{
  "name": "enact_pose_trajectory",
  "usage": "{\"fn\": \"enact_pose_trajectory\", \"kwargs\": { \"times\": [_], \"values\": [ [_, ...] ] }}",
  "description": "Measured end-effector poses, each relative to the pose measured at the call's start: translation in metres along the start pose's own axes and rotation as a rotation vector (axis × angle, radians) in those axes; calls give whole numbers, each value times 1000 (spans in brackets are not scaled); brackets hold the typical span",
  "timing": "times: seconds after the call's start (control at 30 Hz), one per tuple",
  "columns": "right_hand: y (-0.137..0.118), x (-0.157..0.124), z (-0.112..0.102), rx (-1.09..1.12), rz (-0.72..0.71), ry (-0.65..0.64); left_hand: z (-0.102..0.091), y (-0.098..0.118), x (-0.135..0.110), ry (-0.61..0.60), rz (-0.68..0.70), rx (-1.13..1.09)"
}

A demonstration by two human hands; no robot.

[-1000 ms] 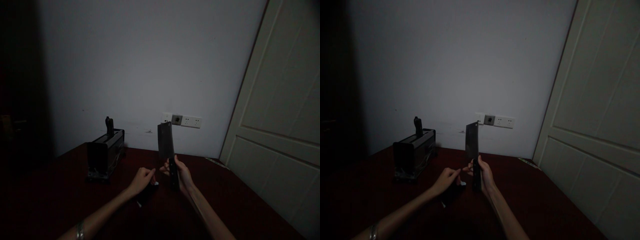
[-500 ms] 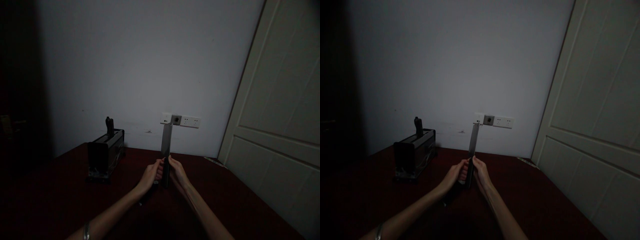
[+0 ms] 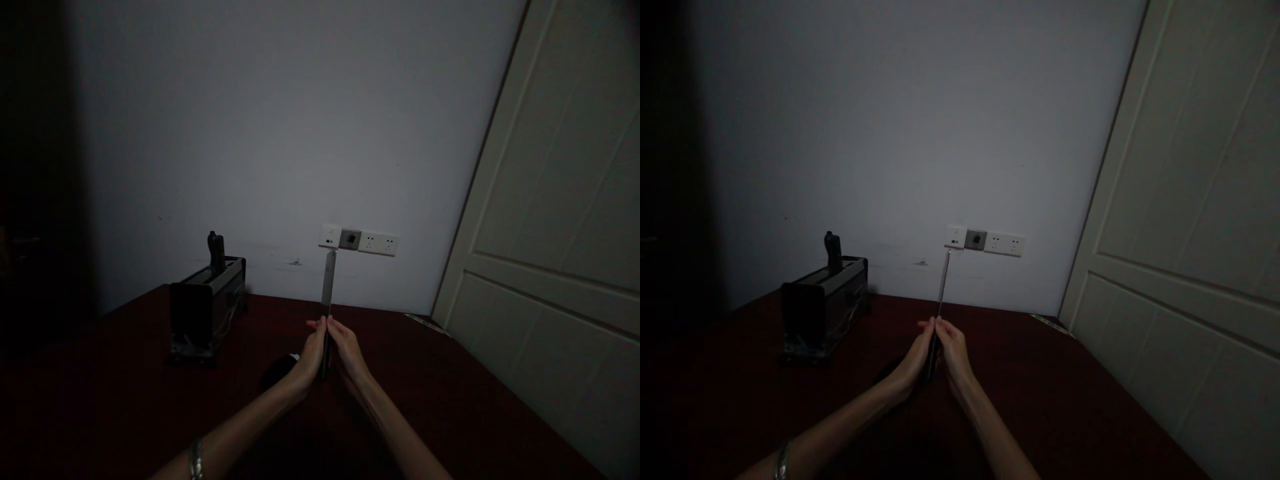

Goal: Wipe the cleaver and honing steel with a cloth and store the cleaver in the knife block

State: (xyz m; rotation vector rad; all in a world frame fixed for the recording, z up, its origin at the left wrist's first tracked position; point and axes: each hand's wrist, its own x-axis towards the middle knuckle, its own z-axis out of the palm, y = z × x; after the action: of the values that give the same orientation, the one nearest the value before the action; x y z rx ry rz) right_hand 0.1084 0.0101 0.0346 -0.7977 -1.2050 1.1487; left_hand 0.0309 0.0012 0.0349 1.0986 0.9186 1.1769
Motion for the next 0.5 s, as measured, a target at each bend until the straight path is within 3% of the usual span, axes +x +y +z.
{"fn": "enact_pose_trajectory", "kwargs": {
  "times": [0.2,0.37,0.5],
  "values": [
    [9,1,0,80,121,6,-10,1,7,-24,-8,33],
    [3,8,-5,80,182,-65,-19,5,10,-72,-43,-46],
    [16,14,-17,-50,148,85,-21,3,14,-129,-114,-130]
  ]
}}
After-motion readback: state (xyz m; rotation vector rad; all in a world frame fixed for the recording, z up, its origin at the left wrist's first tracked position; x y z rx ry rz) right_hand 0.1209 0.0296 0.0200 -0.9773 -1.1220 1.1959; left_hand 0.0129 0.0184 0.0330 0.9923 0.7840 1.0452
